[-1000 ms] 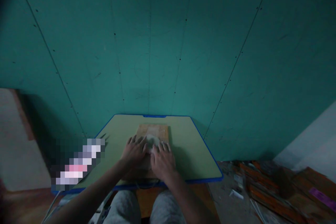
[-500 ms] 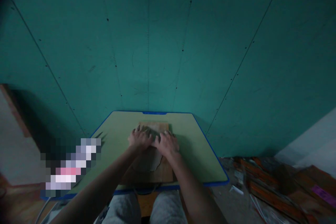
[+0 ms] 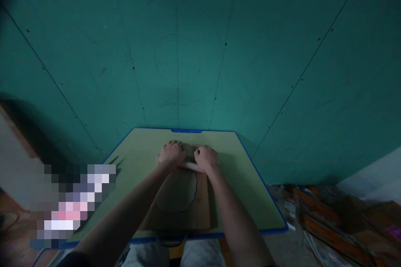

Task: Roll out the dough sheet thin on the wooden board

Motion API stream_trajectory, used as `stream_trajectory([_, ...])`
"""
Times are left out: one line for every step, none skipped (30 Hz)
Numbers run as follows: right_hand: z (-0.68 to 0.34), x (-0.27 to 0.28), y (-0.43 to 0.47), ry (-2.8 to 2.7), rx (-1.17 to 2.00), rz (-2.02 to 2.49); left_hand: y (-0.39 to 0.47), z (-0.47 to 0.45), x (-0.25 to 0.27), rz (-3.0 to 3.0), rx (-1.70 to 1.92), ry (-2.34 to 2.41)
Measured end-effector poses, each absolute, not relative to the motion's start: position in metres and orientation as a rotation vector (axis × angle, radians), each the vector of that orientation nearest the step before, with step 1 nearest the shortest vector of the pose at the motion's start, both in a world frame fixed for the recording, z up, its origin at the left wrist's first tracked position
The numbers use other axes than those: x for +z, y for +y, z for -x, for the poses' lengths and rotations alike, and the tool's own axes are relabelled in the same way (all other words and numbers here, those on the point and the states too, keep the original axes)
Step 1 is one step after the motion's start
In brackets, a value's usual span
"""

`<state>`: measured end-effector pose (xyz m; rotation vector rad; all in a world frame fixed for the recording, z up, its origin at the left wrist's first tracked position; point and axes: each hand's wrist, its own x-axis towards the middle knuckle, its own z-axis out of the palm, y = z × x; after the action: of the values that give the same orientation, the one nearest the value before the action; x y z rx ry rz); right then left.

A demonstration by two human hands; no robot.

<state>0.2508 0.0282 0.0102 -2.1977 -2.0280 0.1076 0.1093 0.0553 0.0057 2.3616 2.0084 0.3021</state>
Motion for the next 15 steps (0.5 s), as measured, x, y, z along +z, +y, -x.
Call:
stream_trajectory([-0.252,0.01,0.031,-2.022,0.105,2.201,0.058,-0.11,0.006,-2.348,0.294,2.012])
stream_trajectory([-0.253,0.009,0.033,-2.014,0.103,2.206,0.061,-0.111,0.007,-2.333,0.284,2.017])
stream_trajectory([-0.254,0.009,0.035,-2.007,0.101,2.211,0.063,-0.112,0.008,-2.32,0.274,2.021])
stream_trajectory([-0.254,0.008,0.037,-2.0,0.099,2.217,0.066,-0.113,0.009,-2.308,0.264,2.023])
stream_trajectory([-0.255,0.008,0.039,-1.993,0.099,2.223,0.068,-0.114,0.009,-2.298,0.256,2.025])
stream_trajectory([-0.255,0.007,0.041,-1.986,0.098,2.228,0.069,-0.115,0.01,-2.289,0.251,2.028])
stream_trajectory([-0.256,0.007,0.043,-1.98,0.096,2.232,0.071,-0.116,0.01,-2.284,0.248,2.031])
stream_trajectory([-0.256,0.006,0.045,-1.975,0.094,2.234,0.072,-0.116,0.01,-2.282,0.249,2.032])
stream_trajectory([-0.256,0.006,0.046,-1.969,0.092,2.236,0.074,-0.116,0.009,-2.286,0.252,2.032])
stream_trajectory([-0.257,0.005,0.048,-1.964,0.09,2.238,0.075,-0.116,0.009,-2.292,0.256,2.031])
stream_trajectory([-0.257,0.005,0.05,-1.96,0.087,2.237,0.076,-0.116,0.008,-2.3,0.262,2.029])
stream_trajectory([-0.258,0.005,0.052,-1.958,0.085,2.236,0.078,-0.116,0.007,-2.31,0.266,2.026])
stream_trajectory([-0.259,0.005,0.054,-1.956,0.082,2.235,0.079,-0.115,0.005,-2.318,0.268,2.024])
stream_trajectory([-0.259,0.005,0.056,-1.953,0.078,2.236,0.08,-0.115,0.004,-2.325,0.269,2.024])
stream_trajectory([-0.259,0.005,0.058,-1.949,0.074,2.238,0.08,-0.115,0.003,-2.33,0.268,2.024])
